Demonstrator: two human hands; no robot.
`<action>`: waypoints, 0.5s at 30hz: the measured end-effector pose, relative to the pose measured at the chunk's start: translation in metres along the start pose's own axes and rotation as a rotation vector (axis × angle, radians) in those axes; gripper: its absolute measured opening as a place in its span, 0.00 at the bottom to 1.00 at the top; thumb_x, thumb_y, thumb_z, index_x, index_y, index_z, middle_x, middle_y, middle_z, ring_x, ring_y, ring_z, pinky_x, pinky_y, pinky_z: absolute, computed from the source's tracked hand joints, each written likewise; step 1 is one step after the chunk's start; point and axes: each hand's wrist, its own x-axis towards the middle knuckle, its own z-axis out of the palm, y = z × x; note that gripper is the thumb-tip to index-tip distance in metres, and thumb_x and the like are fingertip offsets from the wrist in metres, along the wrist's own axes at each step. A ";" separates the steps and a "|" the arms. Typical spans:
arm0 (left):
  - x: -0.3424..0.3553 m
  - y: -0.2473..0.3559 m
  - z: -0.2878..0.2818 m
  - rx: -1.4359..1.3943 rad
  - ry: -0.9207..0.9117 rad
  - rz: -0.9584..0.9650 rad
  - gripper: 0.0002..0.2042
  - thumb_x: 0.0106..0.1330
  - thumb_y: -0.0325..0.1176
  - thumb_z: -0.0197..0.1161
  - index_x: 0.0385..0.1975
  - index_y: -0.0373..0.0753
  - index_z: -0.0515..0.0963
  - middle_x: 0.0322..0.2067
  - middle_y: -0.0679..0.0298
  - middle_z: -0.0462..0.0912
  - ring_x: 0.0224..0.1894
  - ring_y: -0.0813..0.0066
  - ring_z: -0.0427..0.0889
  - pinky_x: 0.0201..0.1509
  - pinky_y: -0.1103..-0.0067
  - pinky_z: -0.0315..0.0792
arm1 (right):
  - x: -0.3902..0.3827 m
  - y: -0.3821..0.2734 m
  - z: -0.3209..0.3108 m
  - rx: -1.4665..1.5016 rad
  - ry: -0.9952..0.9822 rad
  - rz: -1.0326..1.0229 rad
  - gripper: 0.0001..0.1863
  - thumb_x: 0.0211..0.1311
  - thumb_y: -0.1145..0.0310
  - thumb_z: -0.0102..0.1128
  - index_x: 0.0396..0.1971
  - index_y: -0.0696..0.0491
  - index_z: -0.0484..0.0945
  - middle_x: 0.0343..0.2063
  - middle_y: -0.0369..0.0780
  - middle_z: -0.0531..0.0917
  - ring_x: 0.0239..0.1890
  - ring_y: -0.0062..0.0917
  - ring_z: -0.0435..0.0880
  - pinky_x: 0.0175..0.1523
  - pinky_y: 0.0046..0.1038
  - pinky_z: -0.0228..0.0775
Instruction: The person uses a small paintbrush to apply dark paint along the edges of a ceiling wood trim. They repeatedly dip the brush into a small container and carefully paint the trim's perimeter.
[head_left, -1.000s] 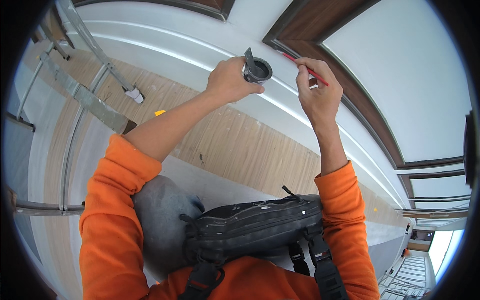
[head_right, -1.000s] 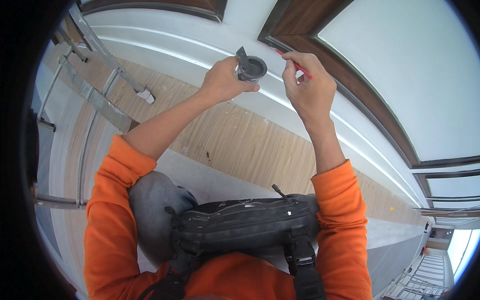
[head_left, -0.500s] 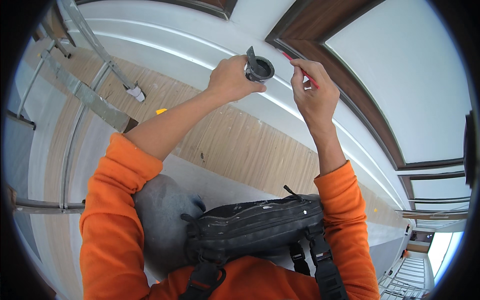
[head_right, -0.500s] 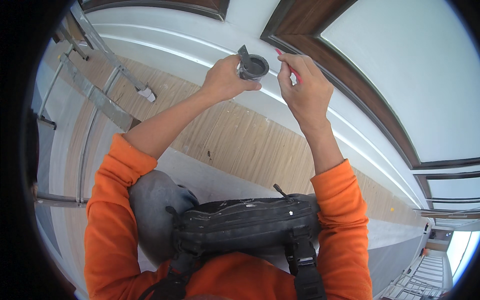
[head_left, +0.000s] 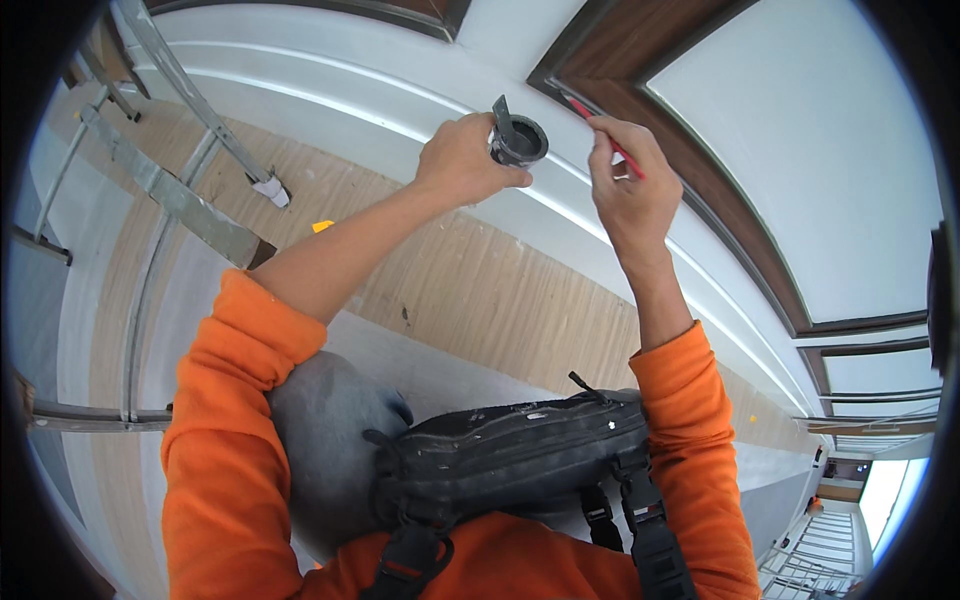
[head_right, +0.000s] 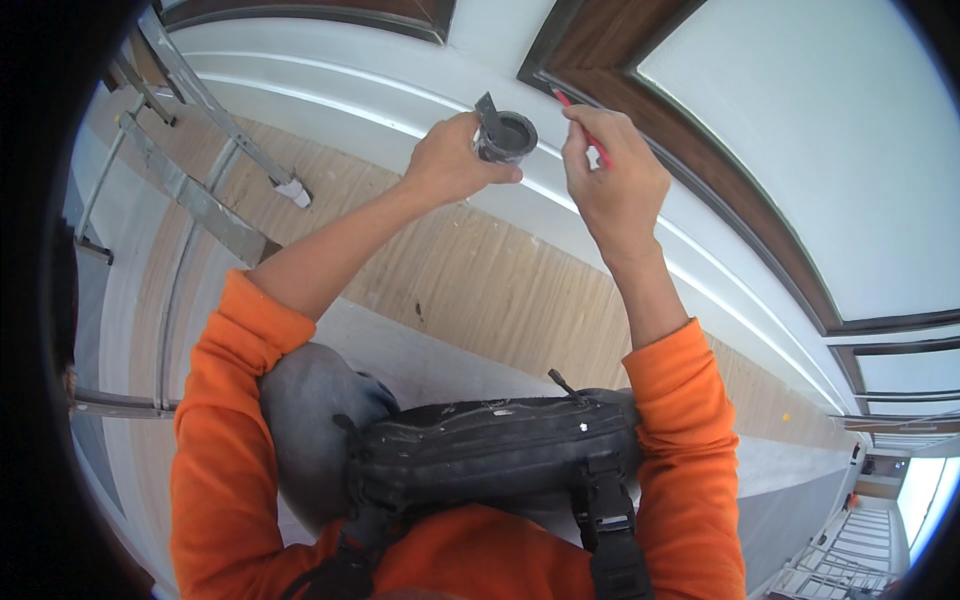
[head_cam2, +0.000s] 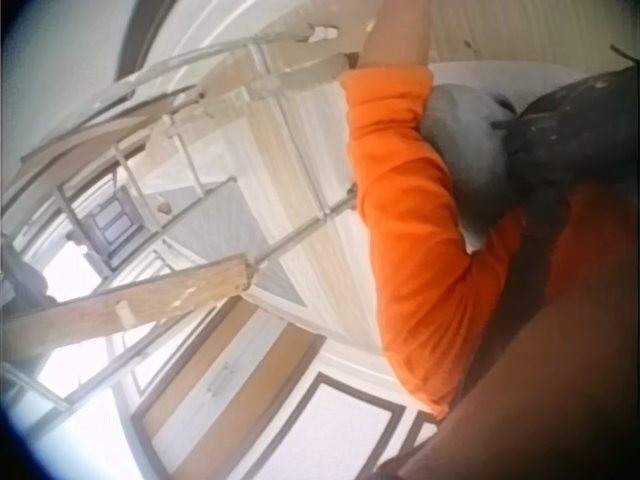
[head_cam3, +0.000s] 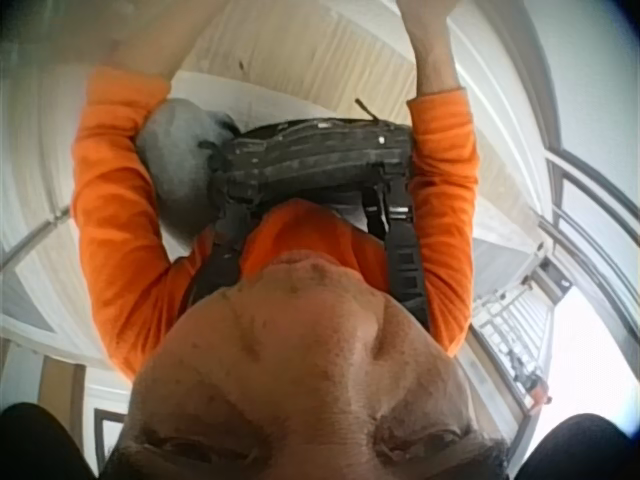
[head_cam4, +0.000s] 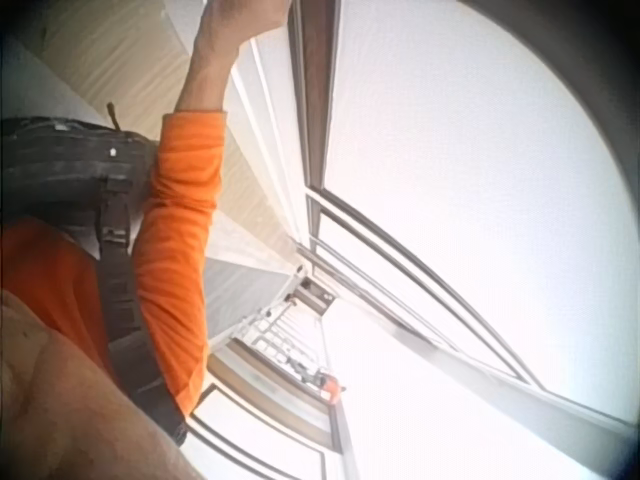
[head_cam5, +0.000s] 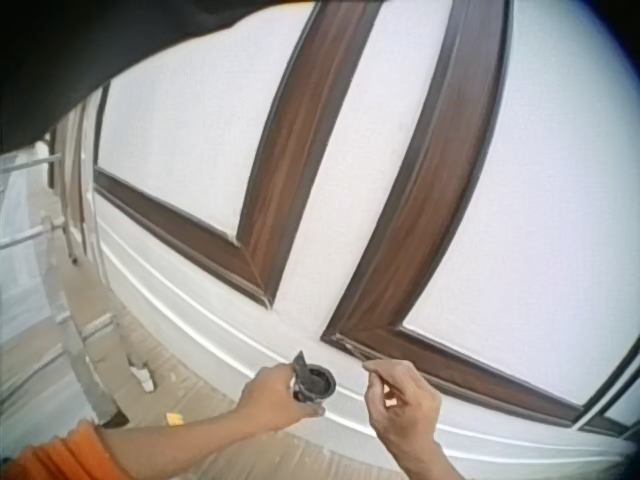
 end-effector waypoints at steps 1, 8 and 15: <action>0.000 0.001 0.001 -0.002 0.001 -0.002 0.30 0.47 0.47 0.85 0.48 0.36 0.85 0.46 0.51 0.89 0.53 0.50 0.87 0.57 0.61 0.80 | 0.001 0.000 -0.001 0.027 0.008 0.005 0.09 0.64 0.76 0.71 0.41 0.47 0.88 0.38 0.33 0.91 0.32 0.19 0.89 0.31 0.22 0.77; 0.000 0.002 0.001 0.009 -0.007 0.007 0.31 0.47 0.47 0.85 0.48 0.35 0.85 0.47 0.51 0.89 0.53 0.50 0.87 0.58 0.61 0.80 | 0.002 0.002 -0.003 0.035 -0.009 0.068 0.08 0.65 0.75 0.71 0.42 0.48 0.89 0.38 0.32 0.91 0.27 0.16 0.85 0.29 0.20 0.75; 0.001 0.000 0.002 -0.002 0.004 0.008 0.30 0.47 0.47 0.85 0.47 0.36 0.85 0.47 0.51 0.89 0.53 0.50 0.87 0.58 0.61 0.80 | 0.006 0.002 -0.007 0.103 -0.044 0.171 0.08 0.67 0.75 0.70 0.43 0.47 0.90 0.38 0.33 0.91 0.26 0.16 0.85 0.30 0.20 0.75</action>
